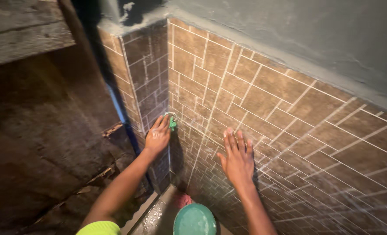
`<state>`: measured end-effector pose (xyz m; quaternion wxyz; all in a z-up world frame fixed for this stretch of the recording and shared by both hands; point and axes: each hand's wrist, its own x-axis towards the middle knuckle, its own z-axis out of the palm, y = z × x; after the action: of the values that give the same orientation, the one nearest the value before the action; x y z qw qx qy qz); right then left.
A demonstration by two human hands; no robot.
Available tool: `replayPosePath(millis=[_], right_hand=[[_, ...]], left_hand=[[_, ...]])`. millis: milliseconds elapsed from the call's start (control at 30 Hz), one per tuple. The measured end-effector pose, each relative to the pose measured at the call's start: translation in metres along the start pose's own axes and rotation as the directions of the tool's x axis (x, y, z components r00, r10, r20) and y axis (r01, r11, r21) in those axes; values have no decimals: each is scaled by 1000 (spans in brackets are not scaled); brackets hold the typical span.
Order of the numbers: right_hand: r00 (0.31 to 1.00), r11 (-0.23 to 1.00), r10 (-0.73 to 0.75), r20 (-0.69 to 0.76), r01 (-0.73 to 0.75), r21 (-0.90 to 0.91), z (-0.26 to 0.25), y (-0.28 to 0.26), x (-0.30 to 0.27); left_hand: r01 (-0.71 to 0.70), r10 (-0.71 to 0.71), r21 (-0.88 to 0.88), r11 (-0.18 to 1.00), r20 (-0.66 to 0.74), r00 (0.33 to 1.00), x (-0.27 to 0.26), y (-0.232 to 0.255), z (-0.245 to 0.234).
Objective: The person scrubs the tiled walls and a mirror in a bathroom using a green sponge and soapy water. They repeatedly wipe the surfaces, occasionally dipping the sponge into a bucket to re-wet it.
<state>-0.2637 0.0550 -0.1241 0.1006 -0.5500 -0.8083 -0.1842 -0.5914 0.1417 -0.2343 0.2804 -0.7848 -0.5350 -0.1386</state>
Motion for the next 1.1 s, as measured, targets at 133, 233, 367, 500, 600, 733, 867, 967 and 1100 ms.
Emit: replayPosePath(millis=[133,233,367,500,600,733,867,967,1100], right_hand=[[1000,974,1,25,-7,228,7,7,-41],[992,861,51,113,-101,499,9,0,-75],[978,560,164,129,-200,804,6,-11,-103],[918,462,383,-104,-92,882,-4,-19,-116],[742,349,661,-113,-170,922,-8,-17,-124],[471,-66,872,131,-151,986,0,-7,-132],[341,159,938,-58,-276,948,4,2,-150],[418,311,890,-183,-263,913,1,5,-171],[616,786,618,-488,-489,378,-15,22,-215]], left_hand=[[443,-330,-394,806,322,887,-11,43,28],[531,-521,-831,165,384,762,-9,93,24],[596,-77,-533,-600,781,620,-13,176,-30],[574,334,-460,-677,503,797,-26,213,-103],[538,409,-568,-622,350,843,-21,214,-130],[544,187,-654,-526,535,824,-6,228,-143],[605,337,-563,-563,512,790,-4,276,-173],[750,656,82,-656,553,513,-11,315,-193],[706,671,29,-708,343,658,-9,374,-187]])
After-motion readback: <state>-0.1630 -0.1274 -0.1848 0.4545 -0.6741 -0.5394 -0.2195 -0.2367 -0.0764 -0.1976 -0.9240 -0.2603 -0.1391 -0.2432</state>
